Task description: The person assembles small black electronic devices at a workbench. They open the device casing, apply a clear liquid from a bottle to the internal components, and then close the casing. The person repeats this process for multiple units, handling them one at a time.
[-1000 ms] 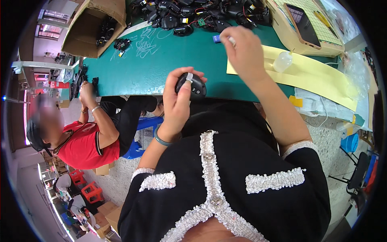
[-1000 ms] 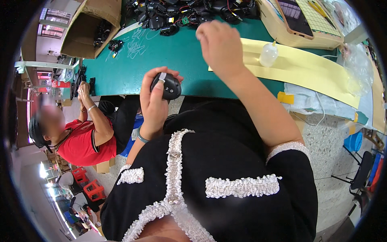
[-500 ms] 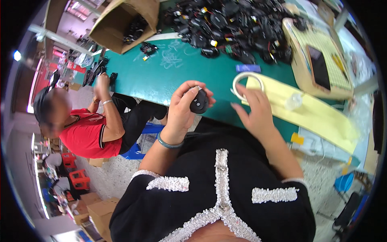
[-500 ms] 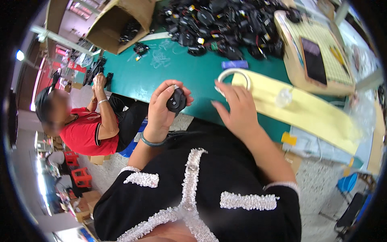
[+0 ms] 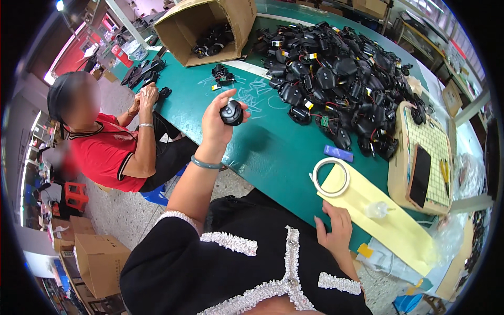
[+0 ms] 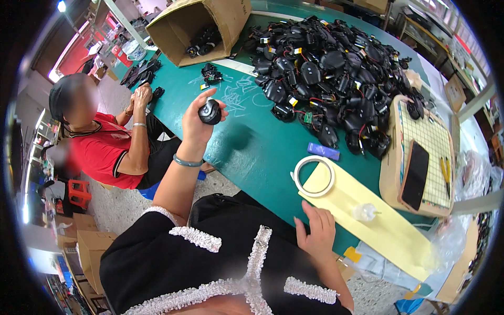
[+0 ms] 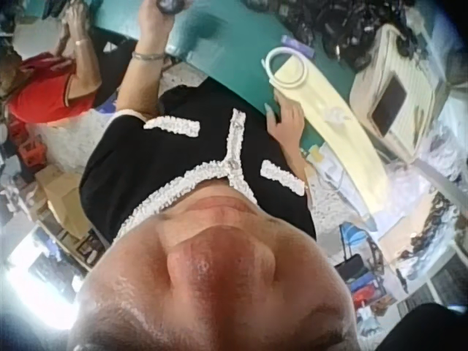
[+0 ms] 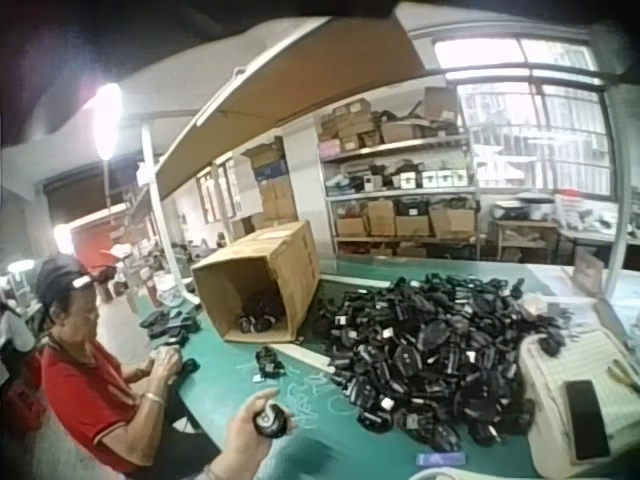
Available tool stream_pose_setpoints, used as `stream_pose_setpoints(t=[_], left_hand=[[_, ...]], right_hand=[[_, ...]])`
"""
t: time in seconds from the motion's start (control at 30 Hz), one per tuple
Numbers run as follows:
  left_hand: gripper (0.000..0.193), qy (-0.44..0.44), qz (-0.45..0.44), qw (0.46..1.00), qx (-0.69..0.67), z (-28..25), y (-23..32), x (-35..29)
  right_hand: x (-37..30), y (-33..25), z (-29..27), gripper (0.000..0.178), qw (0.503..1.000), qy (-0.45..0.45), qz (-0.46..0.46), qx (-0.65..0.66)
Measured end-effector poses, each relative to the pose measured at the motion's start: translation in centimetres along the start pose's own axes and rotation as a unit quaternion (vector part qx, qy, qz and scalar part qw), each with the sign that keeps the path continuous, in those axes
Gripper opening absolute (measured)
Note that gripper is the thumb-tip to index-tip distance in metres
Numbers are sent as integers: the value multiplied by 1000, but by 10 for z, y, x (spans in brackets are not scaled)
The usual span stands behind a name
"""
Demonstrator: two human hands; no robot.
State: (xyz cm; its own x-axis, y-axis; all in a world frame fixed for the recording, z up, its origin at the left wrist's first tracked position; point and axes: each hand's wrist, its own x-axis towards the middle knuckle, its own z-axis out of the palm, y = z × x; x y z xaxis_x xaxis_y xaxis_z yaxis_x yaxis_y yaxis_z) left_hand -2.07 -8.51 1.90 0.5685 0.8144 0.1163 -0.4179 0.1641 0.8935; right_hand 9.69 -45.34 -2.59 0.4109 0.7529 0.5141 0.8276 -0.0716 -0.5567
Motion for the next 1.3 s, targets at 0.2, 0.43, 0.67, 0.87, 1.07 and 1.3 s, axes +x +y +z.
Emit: stream_pose_setpoints(t=[0.2, 0.43, 0.67, 0.87, 1.07, 1.3], left_hand=[[37, 67, -102, 981, -148, -36, -3, 85], [23, 141, -27, 989, -33, -85, 10, 214], [44, 246, 3, 969, 3, -108, 14, 354], [39, 186, 59, 960, 199, -51, 31, 334], [22, -211, 85, 896, 382, -14, 13, 222], [69, -260, 182, 700, 639, 30, -63, 203]], right_hand=[[-7, 9, 2, 47, 999, -24, 43, 3], [-10, 5, 6, 42, 991, -18, 134, -5], [2, -5, 4, 37, 980, -4, 199, 6], [-9, -6, 2, 33, 968, -18, 251, 21], [-12, -4, 3, 32, 965, -19, 259, 30], [2, 0, 10, 34, 990, 28, 134, -15]])
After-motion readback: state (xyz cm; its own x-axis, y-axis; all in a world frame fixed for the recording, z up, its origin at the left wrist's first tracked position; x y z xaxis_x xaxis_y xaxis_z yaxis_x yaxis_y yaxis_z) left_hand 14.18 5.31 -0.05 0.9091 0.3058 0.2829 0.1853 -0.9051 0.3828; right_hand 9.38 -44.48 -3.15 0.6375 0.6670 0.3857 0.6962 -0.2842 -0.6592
